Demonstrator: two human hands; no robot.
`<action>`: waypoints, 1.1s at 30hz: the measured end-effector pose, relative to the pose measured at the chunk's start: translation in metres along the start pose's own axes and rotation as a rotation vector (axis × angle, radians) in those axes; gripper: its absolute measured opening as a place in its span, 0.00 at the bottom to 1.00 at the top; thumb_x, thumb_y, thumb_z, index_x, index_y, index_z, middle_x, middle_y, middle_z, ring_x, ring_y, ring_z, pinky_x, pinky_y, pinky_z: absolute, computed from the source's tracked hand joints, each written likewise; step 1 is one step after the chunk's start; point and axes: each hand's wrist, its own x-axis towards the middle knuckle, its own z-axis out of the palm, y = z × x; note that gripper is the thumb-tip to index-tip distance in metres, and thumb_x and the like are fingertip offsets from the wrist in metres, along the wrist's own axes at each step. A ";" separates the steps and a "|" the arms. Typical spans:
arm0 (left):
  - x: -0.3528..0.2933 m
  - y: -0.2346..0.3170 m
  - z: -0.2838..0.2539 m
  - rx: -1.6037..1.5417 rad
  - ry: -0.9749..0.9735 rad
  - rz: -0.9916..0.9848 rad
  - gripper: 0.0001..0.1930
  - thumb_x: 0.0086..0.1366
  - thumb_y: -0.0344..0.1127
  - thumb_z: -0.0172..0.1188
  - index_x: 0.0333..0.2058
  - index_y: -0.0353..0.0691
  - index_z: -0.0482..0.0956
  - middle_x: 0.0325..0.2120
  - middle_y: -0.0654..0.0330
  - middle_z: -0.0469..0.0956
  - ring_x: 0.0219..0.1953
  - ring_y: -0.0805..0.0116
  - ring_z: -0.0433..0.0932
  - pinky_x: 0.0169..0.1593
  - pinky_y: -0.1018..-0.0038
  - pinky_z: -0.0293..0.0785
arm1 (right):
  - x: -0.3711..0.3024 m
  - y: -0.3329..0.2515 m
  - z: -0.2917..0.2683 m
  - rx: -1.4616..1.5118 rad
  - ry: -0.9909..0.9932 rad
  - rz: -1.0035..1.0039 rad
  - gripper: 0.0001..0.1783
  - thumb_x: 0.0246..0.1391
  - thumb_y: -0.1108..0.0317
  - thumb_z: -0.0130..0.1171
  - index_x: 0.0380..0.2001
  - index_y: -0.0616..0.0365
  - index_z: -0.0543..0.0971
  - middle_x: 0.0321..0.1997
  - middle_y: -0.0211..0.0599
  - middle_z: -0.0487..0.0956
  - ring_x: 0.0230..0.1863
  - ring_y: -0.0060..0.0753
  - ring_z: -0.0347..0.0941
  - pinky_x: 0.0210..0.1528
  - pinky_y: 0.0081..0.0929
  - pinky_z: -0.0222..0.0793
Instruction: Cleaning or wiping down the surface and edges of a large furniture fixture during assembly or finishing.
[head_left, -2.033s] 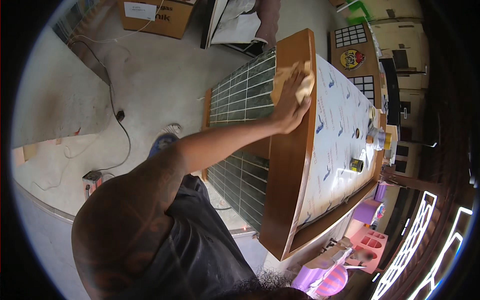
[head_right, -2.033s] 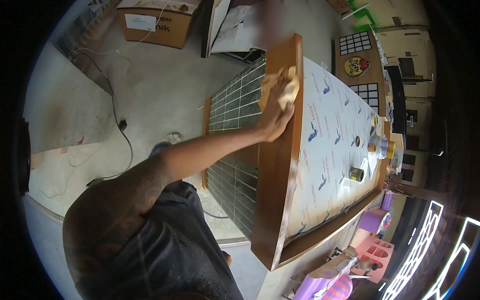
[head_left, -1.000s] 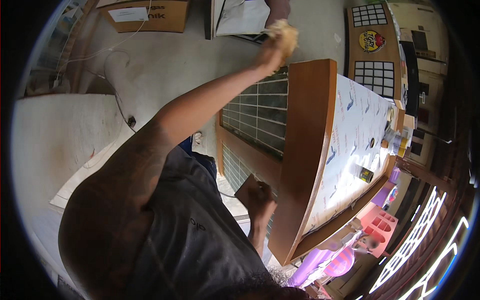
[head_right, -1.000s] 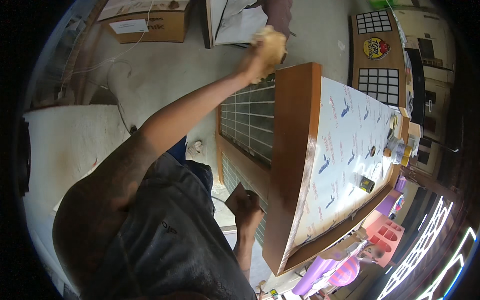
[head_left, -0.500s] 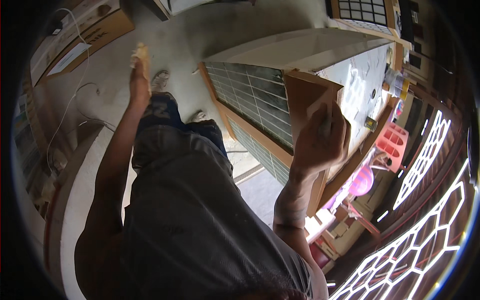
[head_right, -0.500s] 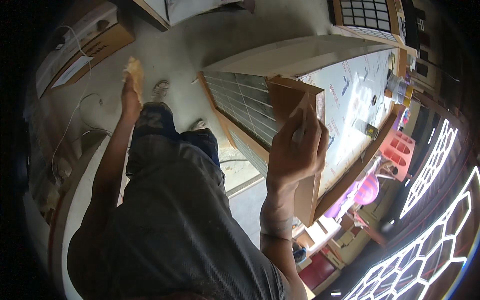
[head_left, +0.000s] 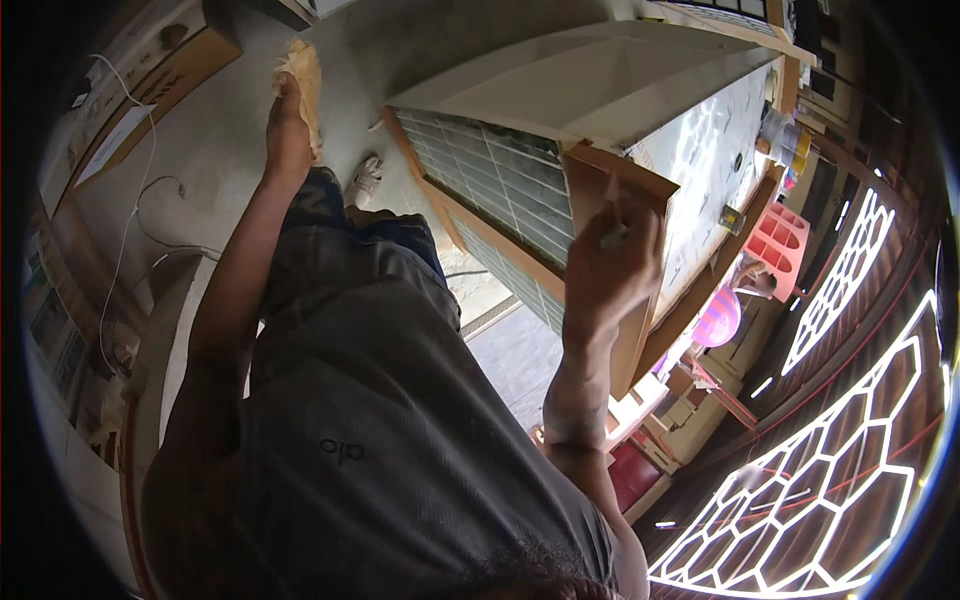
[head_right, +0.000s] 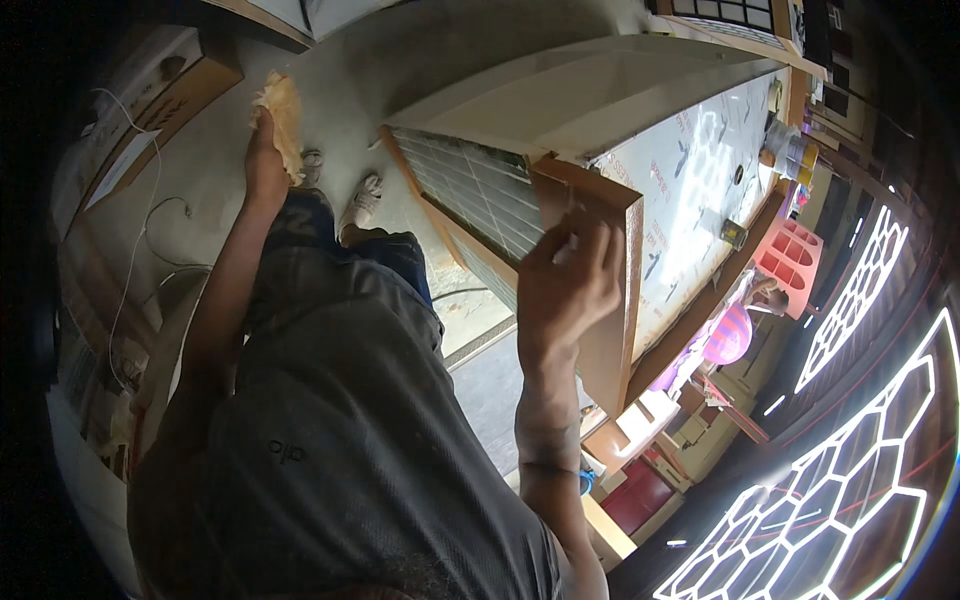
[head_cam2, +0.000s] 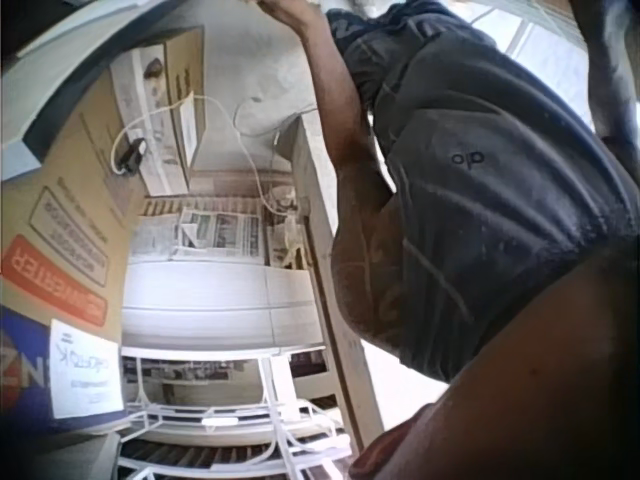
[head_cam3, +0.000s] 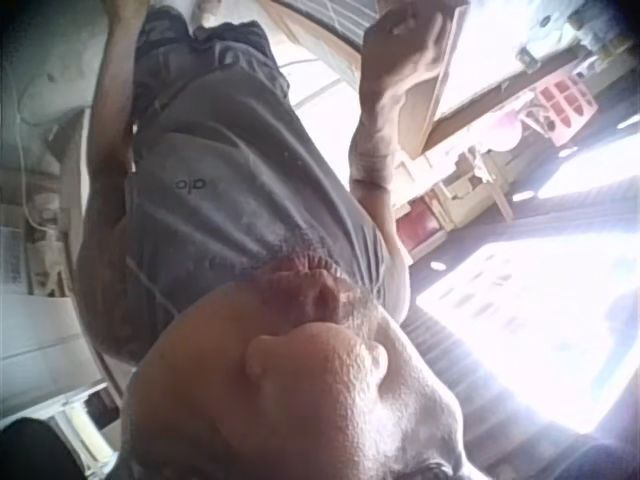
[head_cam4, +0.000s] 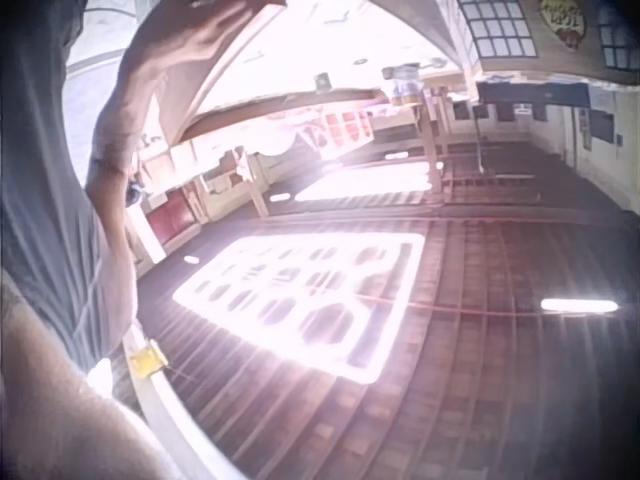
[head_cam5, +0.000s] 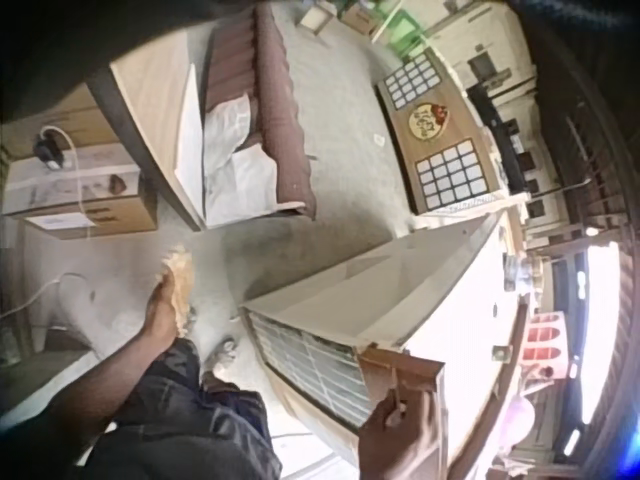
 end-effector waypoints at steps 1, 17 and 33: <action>0.002 -0.005 0.001 0.001 -0.045 0.001 0.42 0.76 0.64 0.35 0.71 0.31 0.53 0.69 0.45 0.58 0.72 0.55 0.56 0.72 0.66 0.50 | 0.000 -0.001 0.001 0.003 0.001 -0.003 0.09 0.50 0.81 0.60 0.32 0.54 0.78 0.31 0.38 0.77 0.24 0.44 0.77 0.24 0.36 0.72; 0.011 0.010 0.007 -0.007 -0.124 0.008 0.40 0.77 0.62 0.39 0.72 0.34 0.51 0.69 0.49 0.57 0.72 0.57 0.56 0.72 0.64 0.52 | -0.014 -0.010 0.023 -0.053 -0.106 0.088 0.09 0.52 0.79 0.60 0.35 0.53 0.78 0.30 0.38 0.76 0.22 0.45 0.76 0.21 0.38 0.72; 0.003 0.012 -0.012 -0.047 -0.119 0.015 0.39 0.78 0.61 0.37 0.72 0.34 0.49 0.71 0.50 0.55 0.73 0.58 0.54 0.73 0.64 0.48 | -0.016 -0.016 0.040 -0.048 -0.222 0.117 0.07 0.48 0.76 0.63 0.32 0.55 0.77 0.34 0.41 0.80 0.31 0.49 0.80 0.29 0.42 0.76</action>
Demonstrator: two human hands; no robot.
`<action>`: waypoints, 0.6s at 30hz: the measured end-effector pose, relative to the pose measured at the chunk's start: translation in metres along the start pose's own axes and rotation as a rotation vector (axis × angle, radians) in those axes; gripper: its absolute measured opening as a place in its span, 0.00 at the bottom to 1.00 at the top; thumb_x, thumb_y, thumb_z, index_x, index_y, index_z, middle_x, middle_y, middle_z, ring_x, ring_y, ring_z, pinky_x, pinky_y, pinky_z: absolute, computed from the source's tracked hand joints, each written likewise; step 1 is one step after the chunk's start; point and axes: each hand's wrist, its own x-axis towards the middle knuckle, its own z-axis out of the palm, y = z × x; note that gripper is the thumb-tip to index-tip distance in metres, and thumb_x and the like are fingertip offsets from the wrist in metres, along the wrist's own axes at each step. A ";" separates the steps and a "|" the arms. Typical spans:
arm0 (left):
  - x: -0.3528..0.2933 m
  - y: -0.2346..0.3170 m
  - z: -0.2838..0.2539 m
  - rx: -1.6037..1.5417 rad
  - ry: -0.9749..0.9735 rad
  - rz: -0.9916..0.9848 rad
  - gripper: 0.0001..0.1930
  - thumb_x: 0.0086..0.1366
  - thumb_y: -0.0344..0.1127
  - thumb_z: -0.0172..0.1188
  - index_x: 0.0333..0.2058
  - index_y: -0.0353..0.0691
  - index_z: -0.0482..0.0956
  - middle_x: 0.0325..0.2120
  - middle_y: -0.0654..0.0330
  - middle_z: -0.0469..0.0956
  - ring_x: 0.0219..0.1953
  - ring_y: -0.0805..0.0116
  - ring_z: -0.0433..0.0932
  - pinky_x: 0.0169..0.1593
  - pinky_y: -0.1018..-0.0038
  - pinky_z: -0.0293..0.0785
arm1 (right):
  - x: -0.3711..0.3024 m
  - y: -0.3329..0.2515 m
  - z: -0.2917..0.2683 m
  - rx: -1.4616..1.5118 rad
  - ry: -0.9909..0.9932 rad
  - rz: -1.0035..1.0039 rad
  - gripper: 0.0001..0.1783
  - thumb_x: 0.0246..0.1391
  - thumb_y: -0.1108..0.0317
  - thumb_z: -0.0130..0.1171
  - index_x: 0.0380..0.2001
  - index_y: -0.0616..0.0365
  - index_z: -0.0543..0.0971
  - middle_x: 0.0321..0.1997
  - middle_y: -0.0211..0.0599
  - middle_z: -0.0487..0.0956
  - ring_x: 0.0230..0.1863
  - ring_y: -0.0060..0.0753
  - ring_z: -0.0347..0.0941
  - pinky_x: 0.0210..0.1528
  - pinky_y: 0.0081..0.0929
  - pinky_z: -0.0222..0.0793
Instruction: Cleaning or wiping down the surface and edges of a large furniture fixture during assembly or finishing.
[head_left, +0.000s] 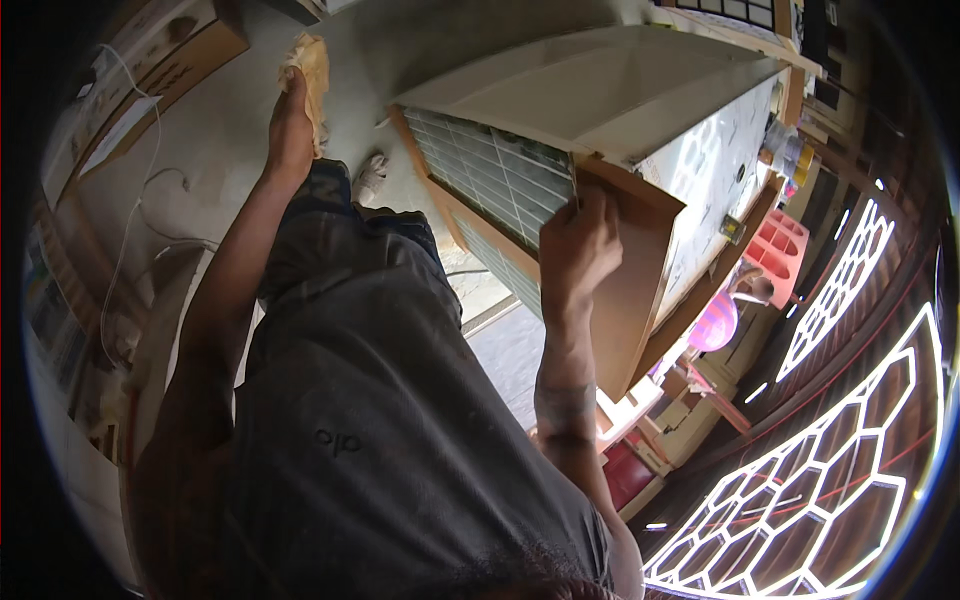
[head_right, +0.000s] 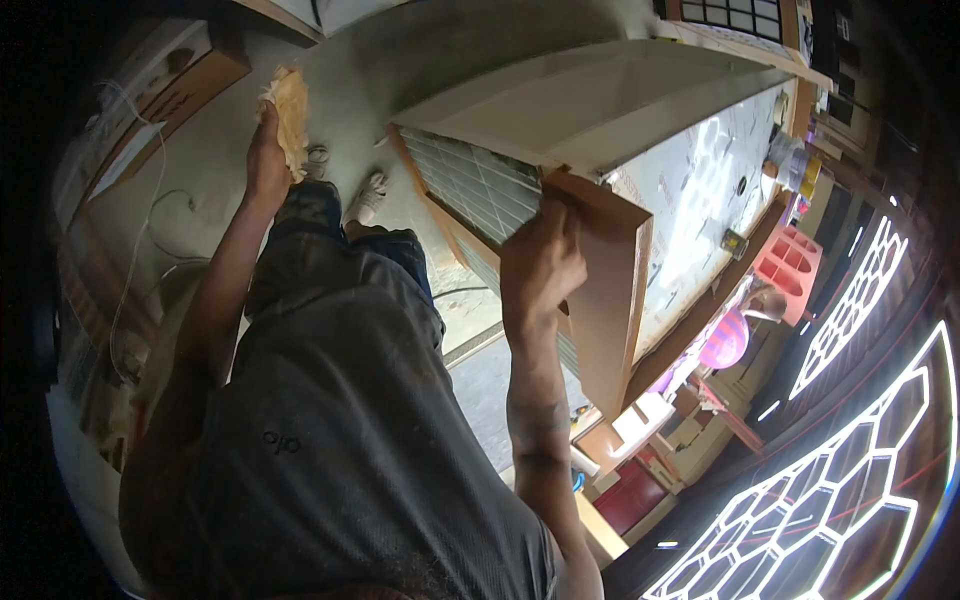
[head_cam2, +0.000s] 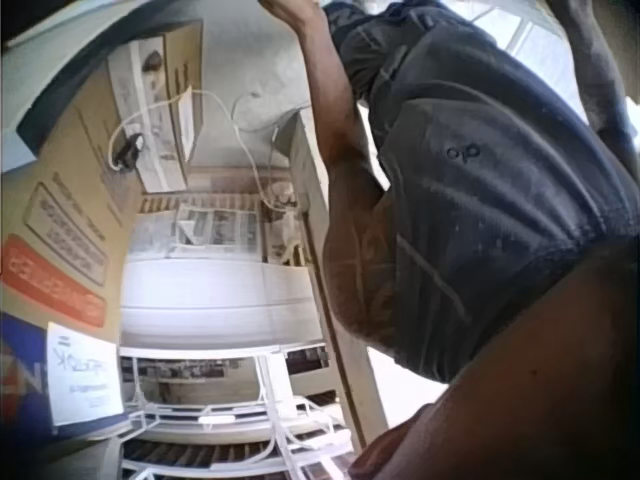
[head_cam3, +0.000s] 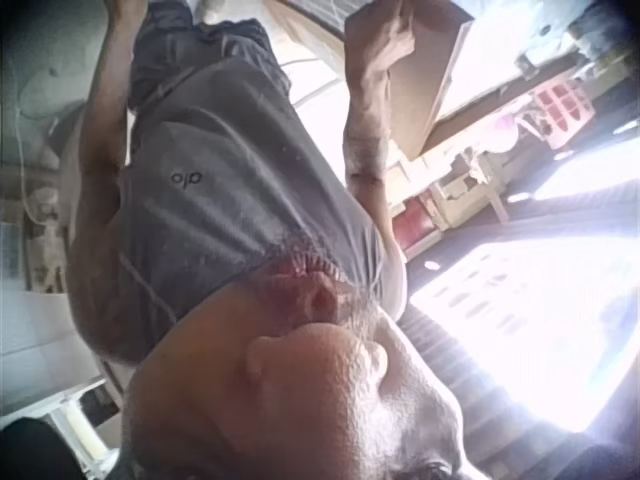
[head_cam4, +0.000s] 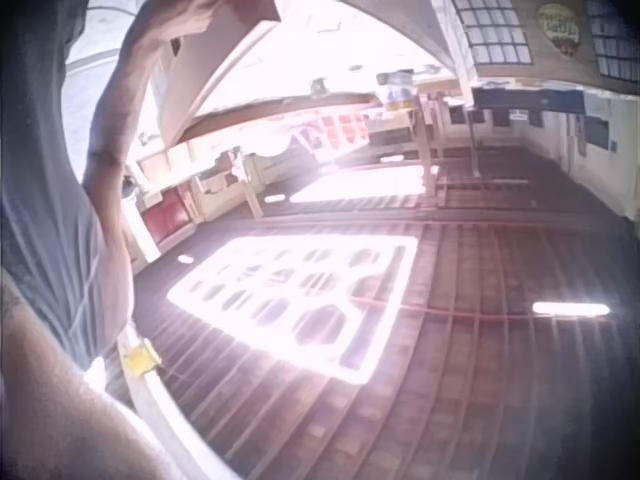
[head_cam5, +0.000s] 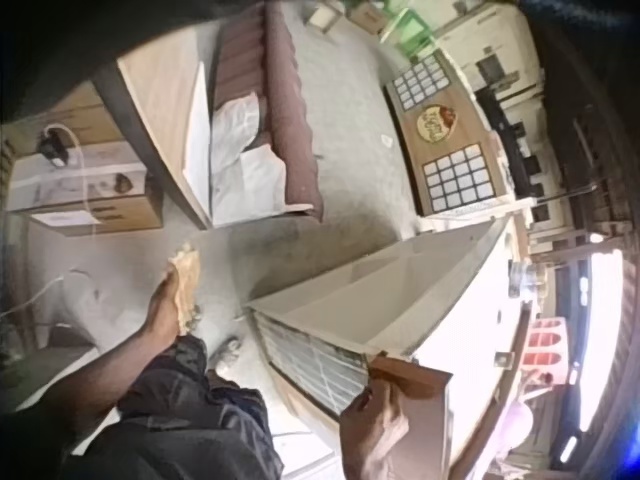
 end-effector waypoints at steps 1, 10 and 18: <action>0.000 0.001 0.001 -0.004 0.010 0.003 0.39 0.78 0.61 0.37 0.72 0.34 0.49 0.71 0.50 0.55 0.73 0.58 0.54 0.73 0.64 0.48 | -0.001 0.001 -0.002 -0.013 -0.033 0.017 0.07 0.48 0.76 0.63 0.32 0.55 0.78 0.35 0.40 0.80 0.32 0.49 0.80 0.30 0.43 0.75; -0.005 0.002 0.001 0.048 0.052 -0.004 0.40 0.77 0.62 0.36 0.71 0.31 0.55 0.69 0.46 0.59 0.72 0.56 0.57 0.72 0.65 0.51 | -0.010 0.007 -0.021 0.222 0.206 0.040 0.08 0.50 0.80 0.66 0.36 0.61 0.81 0.32 0.43 0.80 0.28 0.46 0.77 0.31 0.34 0.74; -0.003 0.000 -0.001 0.057 0.018 -0.017 0.39 0.77 0.61 0.39 0.72 0.34 0.52 0.71 0.50 0.56 0.72 0.58 0.56 0.73 0.64 0.50 | -0.027 0.036 0.012 0.338 0.728 0.134 0.11 0.56 0.75 0.69 0.39 0.66 0.79 0.34 0.42 0.82 0.33 0.32 0.79 0.35 0.28 0.76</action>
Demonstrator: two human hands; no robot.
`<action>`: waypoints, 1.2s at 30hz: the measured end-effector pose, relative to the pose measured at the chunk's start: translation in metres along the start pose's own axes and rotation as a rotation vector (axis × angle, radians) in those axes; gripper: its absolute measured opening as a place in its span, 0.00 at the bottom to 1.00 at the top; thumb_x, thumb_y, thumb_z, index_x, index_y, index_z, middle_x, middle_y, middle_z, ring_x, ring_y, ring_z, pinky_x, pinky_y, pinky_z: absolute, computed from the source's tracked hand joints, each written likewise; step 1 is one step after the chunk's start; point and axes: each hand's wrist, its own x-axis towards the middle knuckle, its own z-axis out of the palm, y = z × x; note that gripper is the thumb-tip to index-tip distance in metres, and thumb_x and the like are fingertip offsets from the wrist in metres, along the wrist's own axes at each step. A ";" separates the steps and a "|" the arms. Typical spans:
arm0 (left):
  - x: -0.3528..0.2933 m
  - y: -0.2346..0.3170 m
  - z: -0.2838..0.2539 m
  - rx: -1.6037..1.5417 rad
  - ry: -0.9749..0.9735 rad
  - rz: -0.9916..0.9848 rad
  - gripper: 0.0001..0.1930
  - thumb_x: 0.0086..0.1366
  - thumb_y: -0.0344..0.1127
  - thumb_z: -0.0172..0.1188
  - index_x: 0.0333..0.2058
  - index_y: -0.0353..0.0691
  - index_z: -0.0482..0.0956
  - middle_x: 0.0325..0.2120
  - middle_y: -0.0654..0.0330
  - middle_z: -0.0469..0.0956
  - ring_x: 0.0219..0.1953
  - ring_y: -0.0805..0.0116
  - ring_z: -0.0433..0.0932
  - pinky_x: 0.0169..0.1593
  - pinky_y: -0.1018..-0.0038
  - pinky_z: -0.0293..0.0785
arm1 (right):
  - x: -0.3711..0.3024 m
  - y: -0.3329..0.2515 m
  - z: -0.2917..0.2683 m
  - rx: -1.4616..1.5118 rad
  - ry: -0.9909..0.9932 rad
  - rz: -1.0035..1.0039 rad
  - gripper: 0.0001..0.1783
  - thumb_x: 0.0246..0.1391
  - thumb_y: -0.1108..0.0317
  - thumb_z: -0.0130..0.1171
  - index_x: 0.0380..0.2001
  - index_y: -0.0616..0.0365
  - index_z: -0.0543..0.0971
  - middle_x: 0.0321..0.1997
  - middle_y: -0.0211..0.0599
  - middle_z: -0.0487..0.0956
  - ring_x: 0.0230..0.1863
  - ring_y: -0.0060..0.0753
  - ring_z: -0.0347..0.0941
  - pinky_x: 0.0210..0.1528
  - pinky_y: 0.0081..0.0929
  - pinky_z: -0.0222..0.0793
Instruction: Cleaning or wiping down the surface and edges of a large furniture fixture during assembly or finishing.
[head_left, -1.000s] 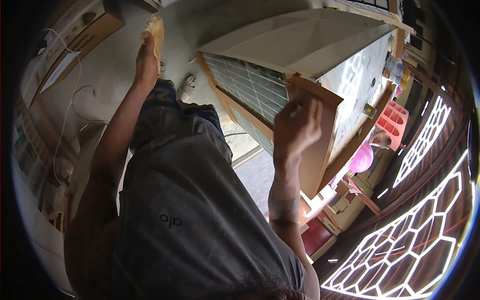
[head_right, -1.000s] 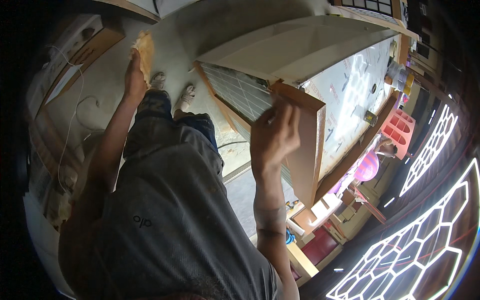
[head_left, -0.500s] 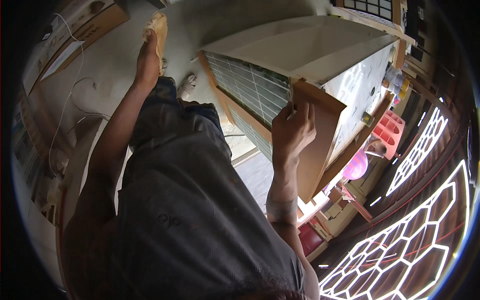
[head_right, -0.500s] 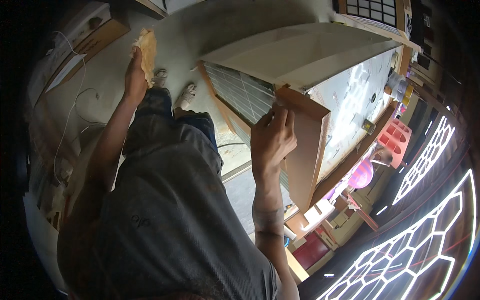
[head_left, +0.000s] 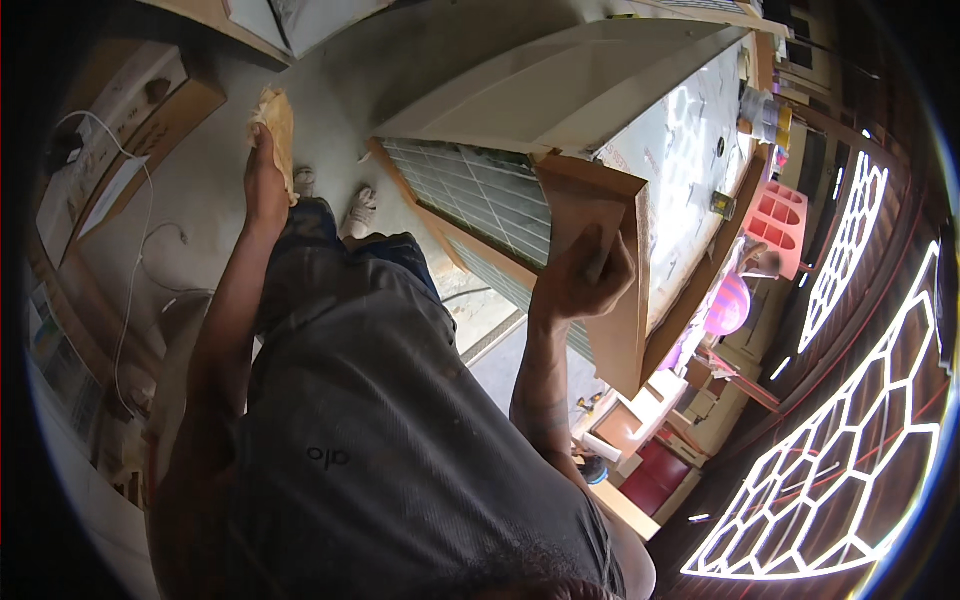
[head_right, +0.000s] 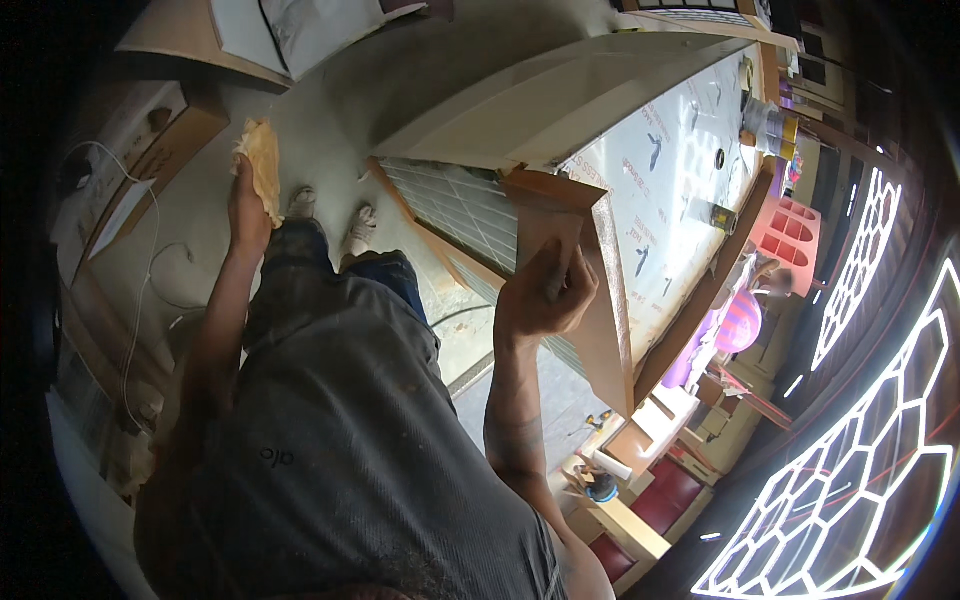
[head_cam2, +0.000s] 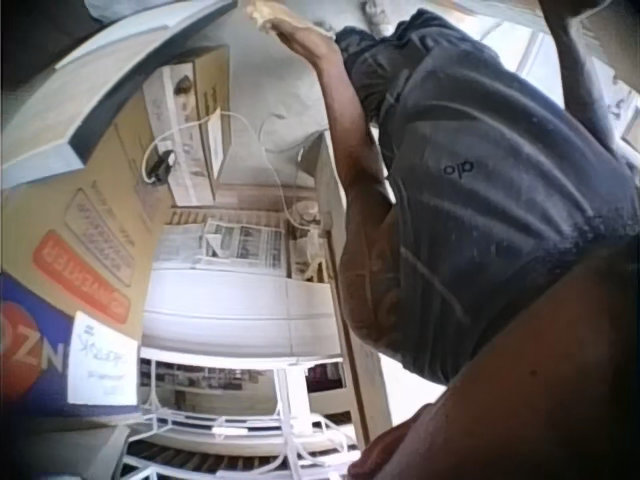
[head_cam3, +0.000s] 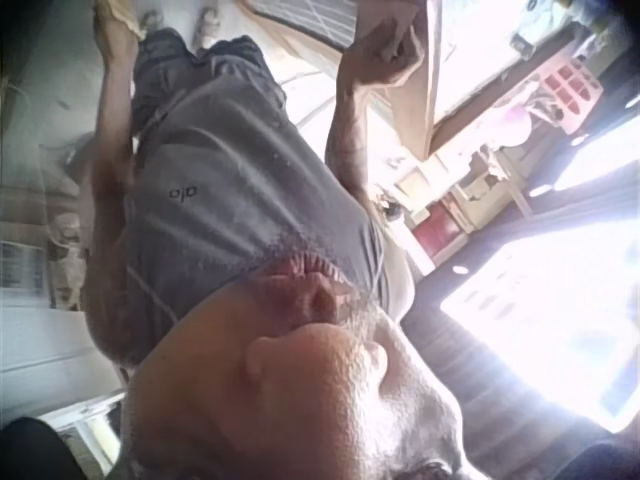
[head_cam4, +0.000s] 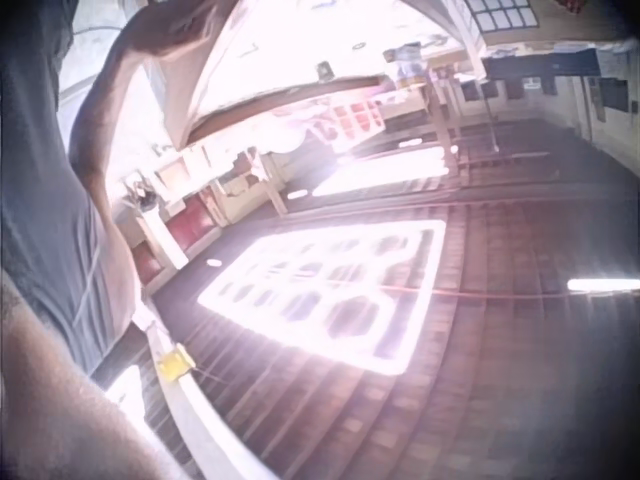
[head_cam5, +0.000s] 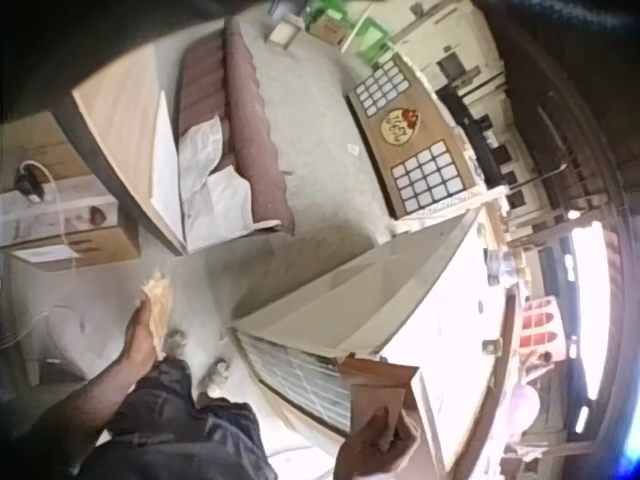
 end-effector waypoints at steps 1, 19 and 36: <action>0.000 -0.001 0.000 -0.010 0.002 -0.016 0.40 0.77 0.62 0.39 0.72 0.34 0.51 0.71 0.50 0.56 0.72 0.57 0.55 0.73 0.64 0.50 | 0.001 0.001 0.001 0.003 0.010 0.007 0.11 0.56 0.75 0.69 0.39 0.66 0.79 0.34 0.42 0.82 0.33 0.32 0.79 0.35 0.28 0.76; -0.001 -0.008 0.011 0.078 -0.042 0.017 0.41 0.77 0.63 0.35 0.71 0.30 0.52 0.70 0.45 0.56 0.73 0.55 0.54 0.73 0.65 0.48 | 0.054 -0.041 -0.017 -0.193 -0.442 -0.155 0.08 0.49 0.85 0.64 0.30 0.62 0.80 0.30 0.41 0.80 0.27 0.37 0.79 0.29 0.29 0.75; 0.029 0.028 0.043 0.087 -0.121 -0.021 0.38 0.77 0.62 0.38 0.71 0.35 0.53 0.69 0.52 0.60 0.71 0.59 0.59 0.71 0.64 0.53 | -0.030 -0.009 -0.004 0.056 -0.168 0.077 0.14 0.59 0.74 0.66 0.43 0.66 0.73 0.41 0.51 0.80 0.39 0.42 0.80 0.35 0.31 0.78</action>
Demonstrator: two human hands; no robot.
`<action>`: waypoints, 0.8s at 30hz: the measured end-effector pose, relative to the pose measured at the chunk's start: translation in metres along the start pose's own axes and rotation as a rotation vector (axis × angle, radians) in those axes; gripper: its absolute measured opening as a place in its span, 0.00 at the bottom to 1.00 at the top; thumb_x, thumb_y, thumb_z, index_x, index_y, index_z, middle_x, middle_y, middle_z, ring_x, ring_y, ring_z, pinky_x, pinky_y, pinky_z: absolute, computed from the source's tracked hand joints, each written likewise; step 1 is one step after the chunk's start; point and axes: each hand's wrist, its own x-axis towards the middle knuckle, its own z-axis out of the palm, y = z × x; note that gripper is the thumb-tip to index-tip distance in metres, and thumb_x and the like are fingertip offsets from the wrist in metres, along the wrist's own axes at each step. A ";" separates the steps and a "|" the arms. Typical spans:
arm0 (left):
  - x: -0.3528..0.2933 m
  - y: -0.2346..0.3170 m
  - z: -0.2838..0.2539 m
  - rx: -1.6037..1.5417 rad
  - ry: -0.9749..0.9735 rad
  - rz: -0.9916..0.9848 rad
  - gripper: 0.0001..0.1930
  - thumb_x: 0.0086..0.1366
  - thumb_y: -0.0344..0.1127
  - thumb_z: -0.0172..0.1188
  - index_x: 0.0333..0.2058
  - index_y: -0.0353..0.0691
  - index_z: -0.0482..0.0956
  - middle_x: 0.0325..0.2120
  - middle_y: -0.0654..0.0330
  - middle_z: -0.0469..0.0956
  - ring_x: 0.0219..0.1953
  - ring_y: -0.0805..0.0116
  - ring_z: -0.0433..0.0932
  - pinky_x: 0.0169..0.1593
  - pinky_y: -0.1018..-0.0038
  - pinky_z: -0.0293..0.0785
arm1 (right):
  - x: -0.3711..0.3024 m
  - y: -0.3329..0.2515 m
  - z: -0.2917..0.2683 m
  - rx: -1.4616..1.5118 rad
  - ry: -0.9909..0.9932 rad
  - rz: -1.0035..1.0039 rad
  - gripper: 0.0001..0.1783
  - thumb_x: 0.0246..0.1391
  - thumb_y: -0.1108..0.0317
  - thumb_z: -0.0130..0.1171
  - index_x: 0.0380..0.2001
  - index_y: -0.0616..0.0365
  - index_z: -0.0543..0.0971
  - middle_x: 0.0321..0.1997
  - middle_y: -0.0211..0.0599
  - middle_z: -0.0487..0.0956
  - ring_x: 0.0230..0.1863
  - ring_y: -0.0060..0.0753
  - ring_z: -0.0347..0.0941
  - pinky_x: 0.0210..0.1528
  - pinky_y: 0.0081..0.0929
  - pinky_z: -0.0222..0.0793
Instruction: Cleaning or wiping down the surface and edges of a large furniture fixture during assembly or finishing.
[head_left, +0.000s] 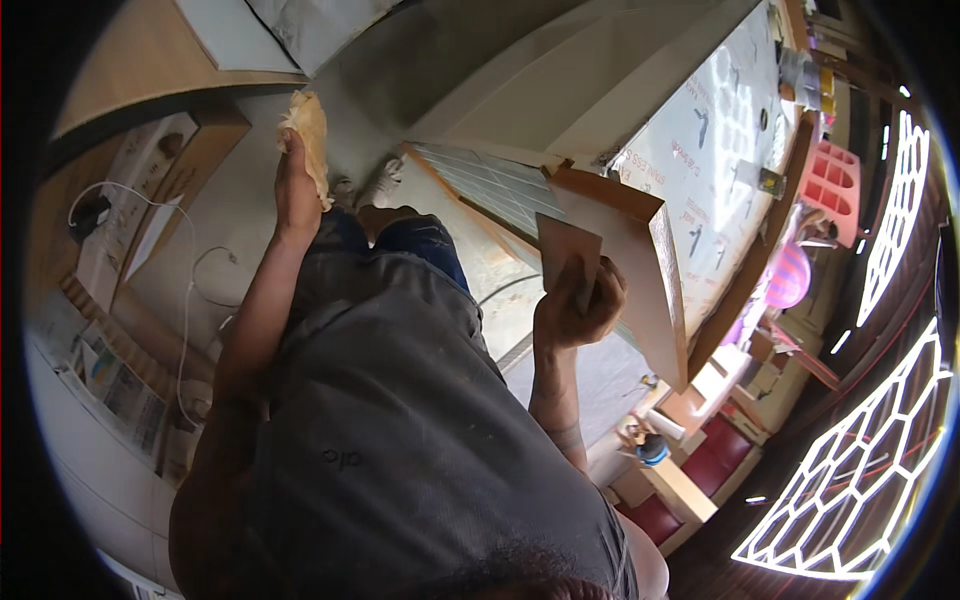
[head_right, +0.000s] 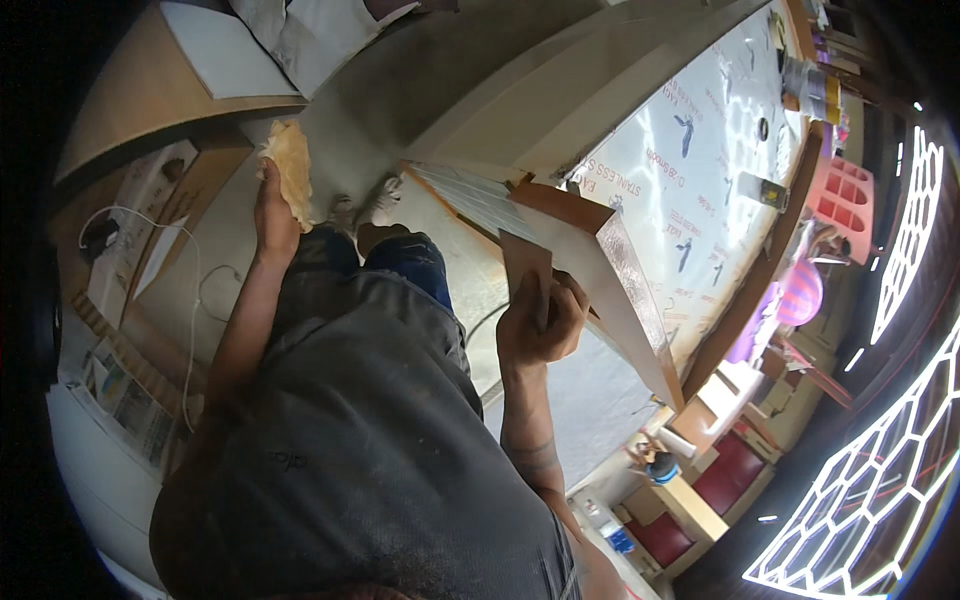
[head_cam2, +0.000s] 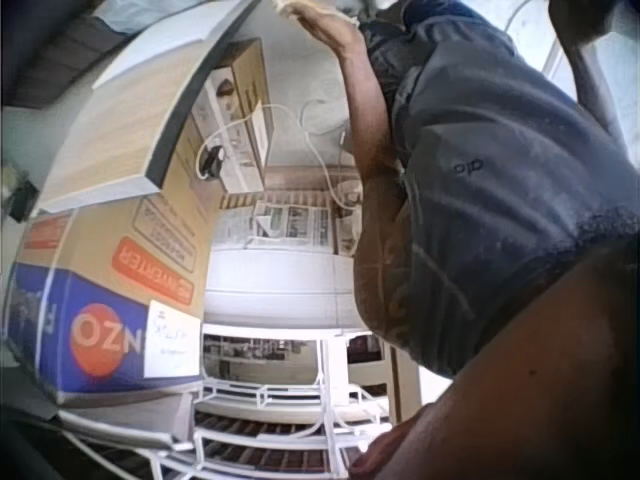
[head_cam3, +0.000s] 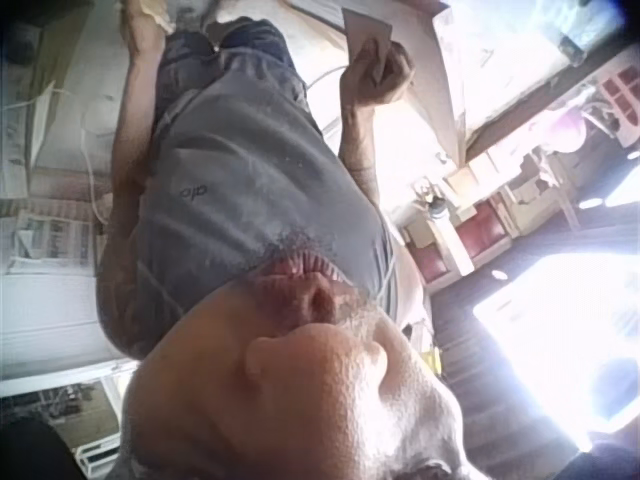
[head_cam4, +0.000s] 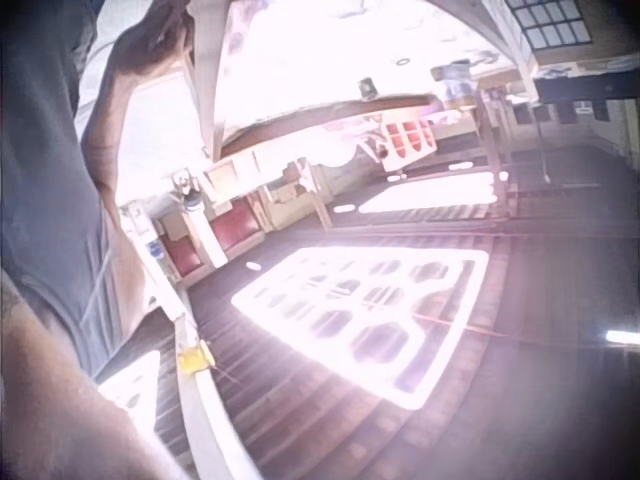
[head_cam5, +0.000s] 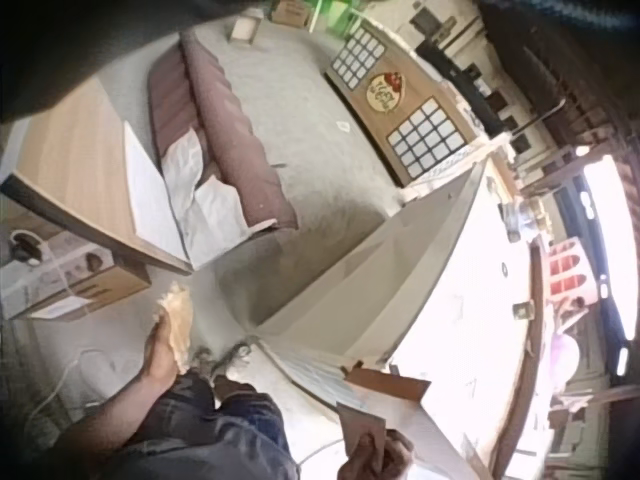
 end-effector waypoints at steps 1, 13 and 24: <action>0.004 0.006 0.009 0.028 -0.006 0.005 0.38 0.77 0.62 0.38 0.71 0.35 0.53 0.69 0.52 0.60 0.71 0.59 0.59 0.71 0.64 0.53 | -0.007 0.005 0.003 0.004 0.011 0.027 0.14 0.59 0.74 0.66 0.43 0.66 0.73 0.41 0.51 0.80 0.39 0.42 0.80 0.35 0.31 0.78; 0.072 0.060 0.091 0.197 -0.321 -0.074 0.38 0.78 0.62 0.32 0.71 0.35 0.54 0.67 0.50 0.62 0.68 0.60 0.63 0.67 0.66 0.60 | -0.038 -0.005 0.057 0.646 0.392 0.808 0.26 0.70 0.48 0.53 0.49 0.66 0.74 0.49 0.41 0.78 0.51 0.30 0.74 0.54 0.33 0.74; 0.109 0.088 0.105 0.323 -0.542 -0.189 0.36 0.79 0.60 0.32 0.71 0.34 0.54 0.67 0.52 0.62 0.68 0.60 0.62 0.70 0.65 0.57 | -0.028 -0.050 0.069 0.530 0.530 0.972 0.23 0.70 0.49 0.53 0.34 0.62 0.73 0.34 0.27 0.75 0.37 0.17 0.68 0.42 0.22 0.70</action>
